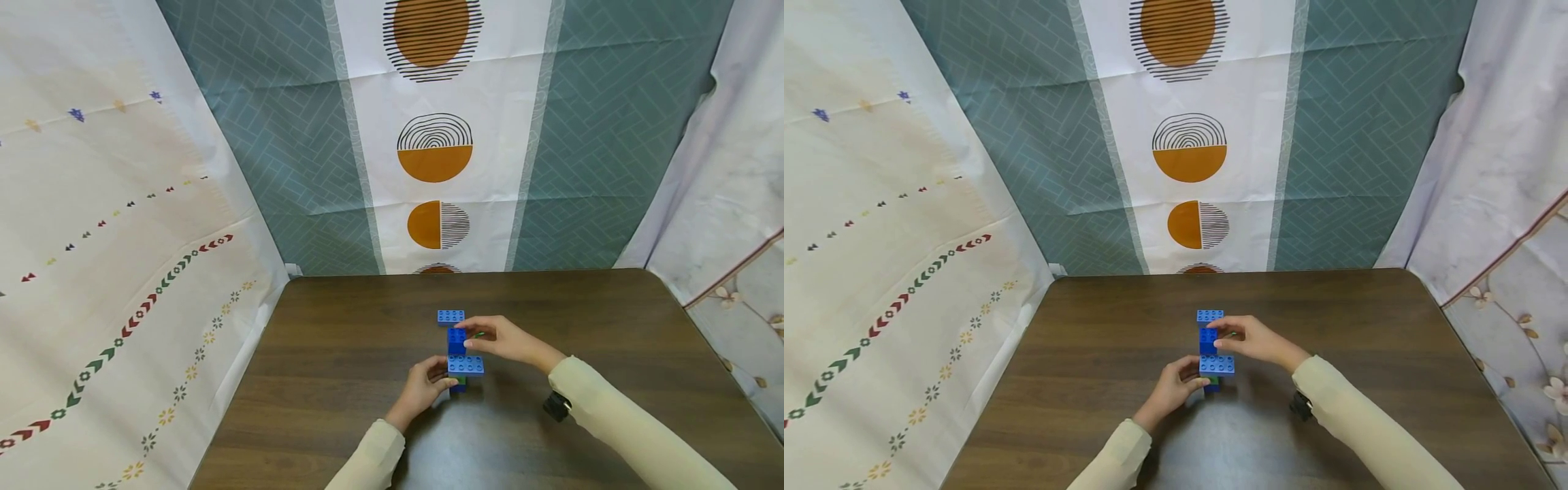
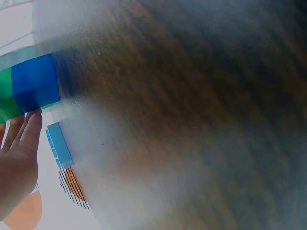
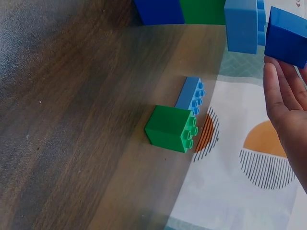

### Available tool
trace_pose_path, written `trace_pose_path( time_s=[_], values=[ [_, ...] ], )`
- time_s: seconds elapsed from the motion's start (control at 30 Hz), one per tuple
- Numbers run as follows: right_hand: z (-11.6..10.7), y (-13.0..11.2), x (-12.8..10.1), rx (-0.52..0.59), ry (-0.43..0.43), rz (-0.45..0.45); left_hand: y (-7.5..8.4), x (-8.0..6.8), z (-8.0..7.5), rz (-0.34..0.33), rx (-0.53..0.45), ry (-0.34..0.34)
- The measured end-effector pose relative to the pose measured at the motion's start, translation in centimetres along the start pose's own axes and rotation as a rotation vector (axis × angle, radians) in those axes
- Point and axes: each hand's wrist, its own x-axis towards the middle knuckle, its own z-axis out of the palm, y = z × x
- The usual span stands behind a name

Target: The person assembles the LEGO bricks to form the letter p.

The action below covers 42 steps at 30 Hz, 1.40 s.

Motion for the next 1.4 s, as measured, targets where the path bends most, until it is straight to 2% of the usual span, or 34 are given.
trace_pose_path(
  time_s=[0.27,0.4,0.6,0.77,0.97,1.17,1.27,1.4],
  values=[
    [0.5,2.0,-0.4,-0.002,-0.019,-0.006,0.1,0.0,0.0,0.015,-0.031,-0.001],
    [0.8,2.2,-0.7,-0.005,-0.023,-0.021,0.8,-0.1,0.0,0.037,-0.023,0.007],
    [1.2,0.5,-1.4,-0.009,-0.009,-0.030,2.9,-0.8,-0.5,0.047,-0.010,-0.001],
    [1.3,-0.9,-1.7,-0.001,-0.007,-0.033,3.4,-1.0,-0.6,0.037,-0.009,-0.010],
    [1.6,-0.9,-1.7,0.012,-0.001,-0.052,3.4,-1.0,-0.6,0.029,-0.031,-0.011],
    [1.9,2.0,-1.5,0.003,0.011,-0.065,3.1,-0.9,-0.5,0.033,-0.028,-0.006],
    [2.0,2.2,-1.5,-0.015,0.020,-0.059,2.0,-0.5,-0.2,0.029,-0.026,-0.001],
    [2.1,0.9,-1.6,-0.038,0.030,-0.055,0.5,-0.1,0.0,0.006,-0.022,0.005]
  ],
)
